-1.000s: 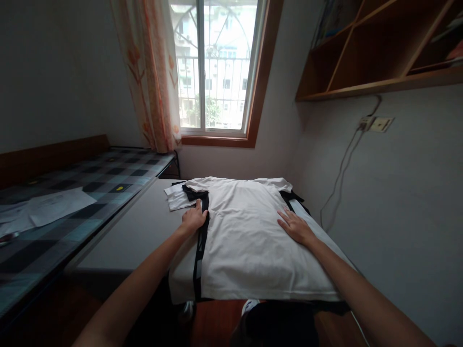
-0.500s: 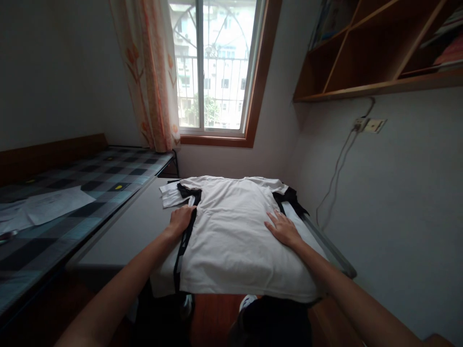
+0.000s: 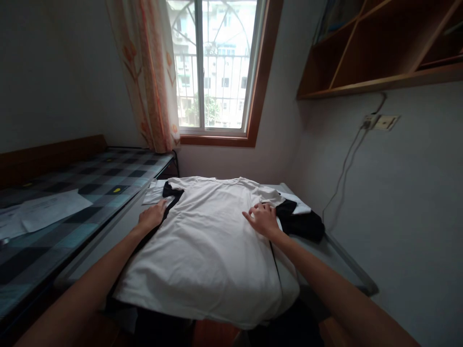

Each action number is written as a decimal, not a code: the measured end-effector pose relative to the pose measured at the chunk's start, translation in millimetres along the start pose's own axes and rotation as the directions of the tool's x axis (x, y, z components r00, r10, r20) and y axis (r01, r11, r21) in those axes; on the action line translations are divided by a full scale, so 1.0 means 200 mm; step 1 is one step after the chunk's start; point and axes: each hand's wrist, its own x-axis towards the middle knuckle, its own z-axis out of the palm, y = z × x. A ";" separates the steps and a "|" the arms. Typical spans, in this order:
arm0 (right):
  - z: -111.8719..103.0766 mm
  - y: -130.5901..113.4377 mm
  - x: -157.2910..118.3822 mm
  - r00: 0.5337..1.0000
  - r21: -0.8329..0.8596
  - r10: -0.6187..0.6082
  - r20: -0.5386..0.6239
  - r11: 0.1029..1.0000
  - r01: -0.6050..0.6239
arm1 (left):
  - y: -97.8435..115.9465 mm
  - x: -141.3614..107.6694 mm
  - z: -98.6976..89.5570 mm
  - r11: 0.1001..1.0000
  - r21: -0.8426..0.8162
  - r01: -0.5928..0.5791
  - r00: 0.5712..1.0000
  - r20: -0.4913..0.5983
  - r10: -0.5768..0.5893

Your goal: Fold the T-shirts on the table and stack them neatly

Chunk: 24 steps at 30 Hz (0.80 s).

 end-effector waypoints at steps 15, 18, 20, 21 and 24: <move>0.37 0.22 0.62 0.985 0.011 -0.079 0.155 0.997 0.078 | -0.01 -0.02 0.03 0.998 -0.065 0.019 0.993 0.115 -0.011; 0.40 0.24 0.59 0.981 0.017 -0.057 0.187 0.998 0.054 | -0.01 -0.05 0.02 0.998 -0.050 0.023 0.993 0.120 -0.017; 0.40 0.25 0.57 0.981 0.024 -0.069 0.180 0.998 0.066 | -0.02 -0.06 0.01 0.999 -0.046 0.021 0.994 0.112 -0.015; 0.40 0.25 0.56 0.982 0.031 -0.077 0.173 0.997 0.073 | -0.03 -0.07 0.01 0.998 -0.053 0.018 0.994 0.111 -0.012; 0.37 0.26 0.55 0.985 0.062 -0.098 0.140 0.994 0.090 | -0.05 -0.07 0.01 0.995 -0.096 0.016 0.994 0.111 -0.005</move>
